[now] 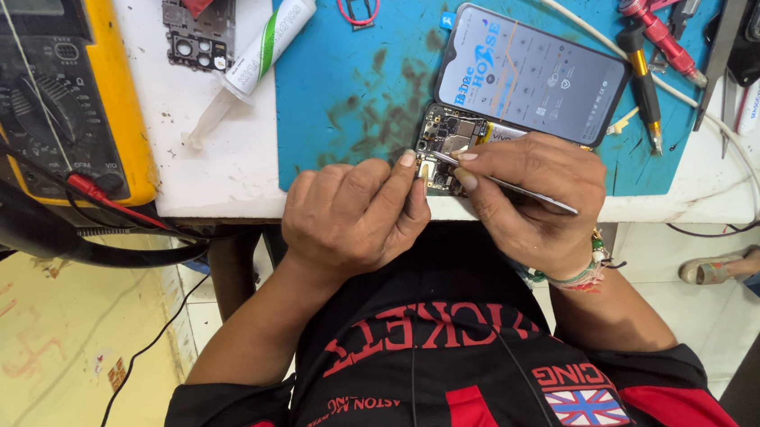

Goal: The person uses tweezers to work on the internal components of a disassembled mobile phone, specifically handling a small connector and wires.

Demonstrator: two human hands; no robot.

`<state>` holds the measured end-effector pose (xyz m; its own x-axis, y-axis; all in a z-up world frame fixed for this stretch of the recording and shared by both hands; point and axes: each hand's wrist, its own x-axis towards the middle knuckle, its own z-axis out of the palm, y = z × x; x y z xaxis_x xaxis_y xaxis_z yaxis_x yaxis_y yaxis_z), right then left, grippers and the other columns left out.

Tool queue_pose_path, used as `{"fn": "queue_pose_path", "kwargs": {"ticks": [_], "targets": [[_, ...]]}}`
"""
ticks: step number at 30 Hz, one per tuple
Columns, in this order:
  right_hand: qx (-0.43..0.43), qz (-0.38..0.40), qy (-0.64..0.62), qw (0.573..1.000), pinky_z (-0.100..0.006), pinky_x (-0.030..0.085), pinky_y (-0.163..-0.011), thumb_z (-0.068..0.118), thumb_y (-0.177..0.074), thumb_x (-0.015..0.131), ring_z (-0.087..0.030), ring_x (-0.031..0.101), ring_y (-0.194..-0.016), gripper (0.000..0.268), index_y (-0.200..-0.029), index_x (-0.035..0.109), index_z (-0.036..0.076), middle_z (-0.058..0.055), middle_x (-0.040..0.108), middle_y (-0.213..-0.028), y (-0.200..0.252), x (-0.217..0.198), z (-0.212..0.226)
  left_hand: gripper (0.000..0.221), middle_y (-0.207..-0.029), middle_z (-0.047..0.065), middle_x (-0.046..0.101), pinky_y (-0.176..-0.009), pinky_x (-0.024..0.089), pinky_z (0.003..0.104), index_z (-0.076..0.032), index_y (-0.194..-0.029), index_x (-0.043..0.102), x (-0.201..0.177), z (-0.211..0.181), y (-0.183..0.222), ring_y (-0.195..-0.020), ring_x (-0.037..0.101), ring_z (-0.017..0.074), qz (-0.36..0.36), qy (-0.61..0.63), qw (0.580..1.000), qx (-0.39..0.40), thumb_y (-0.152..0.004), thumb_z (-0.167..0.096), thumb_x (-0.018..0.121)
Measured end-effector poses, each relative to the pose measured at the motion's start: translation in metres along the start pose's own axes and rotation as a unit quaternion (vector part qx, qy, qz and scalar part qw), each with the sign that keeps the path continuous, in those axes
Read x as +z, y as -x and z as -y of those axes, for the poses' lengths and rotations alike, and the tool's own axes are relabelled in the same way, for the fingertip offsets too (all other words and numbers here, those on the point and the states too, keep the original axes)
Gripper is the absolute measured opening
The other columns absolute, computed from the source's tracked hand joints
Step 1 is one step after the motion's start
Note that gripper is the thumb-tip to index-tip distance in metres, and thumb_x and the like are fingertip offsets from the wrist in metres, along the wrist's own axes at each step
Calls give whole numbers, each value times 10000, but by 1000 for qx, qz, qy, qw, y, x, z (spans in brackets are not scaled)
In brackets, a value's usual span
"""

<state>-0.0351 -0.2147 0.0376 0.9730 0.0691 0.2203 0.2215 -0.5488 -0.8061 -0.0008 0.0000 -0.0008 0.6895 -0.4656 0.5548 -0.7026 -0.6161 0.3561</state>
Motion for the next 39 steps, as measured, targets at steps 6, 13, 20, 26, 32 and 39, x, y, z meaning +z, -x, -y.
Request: {"fn": "queue_pose_path", "kwargs": {"ticks": [6, 13, 20, 26, 32, 39], "targets": [[-13, 8, -15, 1000, -282, 561, -723, -60, -890, 795, -235, 757, -827, 178, -1052, 731, -24, -131, 755, -976, -2, 0, 1, 194, -948, -11, 614, -622, 399, 331, -84, -1065, 774, -1, 0, 0, -713, 564, 150, 1, -1, 1000, 1, -949, -239, 781], [21, -5, -31, 999, -267, 561, -709, -70, -895, 776, -208, 750, -781, 167, -1047, 726, -24, -125, 753, -964, -1, 0, 1, 191, -947, -12, 613, -622, 396, 336, -82, -1069, 772, -1, 0, -1, -713, 562, 151, 0, 0, 1000, 0, -952, -234, 781], [1, 7, -19, 1000, -273, 557, -713, -58, -897, 797, -225, 750, -792, 179, -1061, 731, -32, -143, 755, -983, -1, -1, 0, 193, -936, -14, 615, -621, 397, 336, -77, -1070, 771, 0, -1, -1, -709, 558, 149, 0, 5, 1000, -2, -947, -225, 786], [1, -1, -18, 1000, -269, 558, -711, -73, -905, 791, -218, 752, -789, 181, -1069, 730, -28, -137, 757, -984, -2, 1, 1, 189, -939, -12, 618, -627, 399, 332, -81, -1072, 772, -1, 0, -1, -715, 563, 153, 0, 3, 1000, -1, -944, -221, 783], [-8, -2, -7, 1000, -277, 566, -724, -73, -906, 789, -226, 757, -809, 185, -1075, 729, -28, -139, 757, -992, -2, 1, 1, 191, -941, -13, 617, -630, 401, 334, -80, -1070, 771, -1, 0, -1, -718, 565, 150, 1, 3, 1000, -1, -948, -226, 784], [-11, 3, -10, 1000, -277, 557, -708, -59, -894, 801, -230, 752, -797, 183, -1061, 733, -26, -138, 754, -978, -1, 0, -1, 190, -944, -12, 613, -628, 402, 335, -82, -1069, 772, 0, 0, -1, -716, 563, 152, 1, 1, 1000, 1, -955, -234, 781]]}}
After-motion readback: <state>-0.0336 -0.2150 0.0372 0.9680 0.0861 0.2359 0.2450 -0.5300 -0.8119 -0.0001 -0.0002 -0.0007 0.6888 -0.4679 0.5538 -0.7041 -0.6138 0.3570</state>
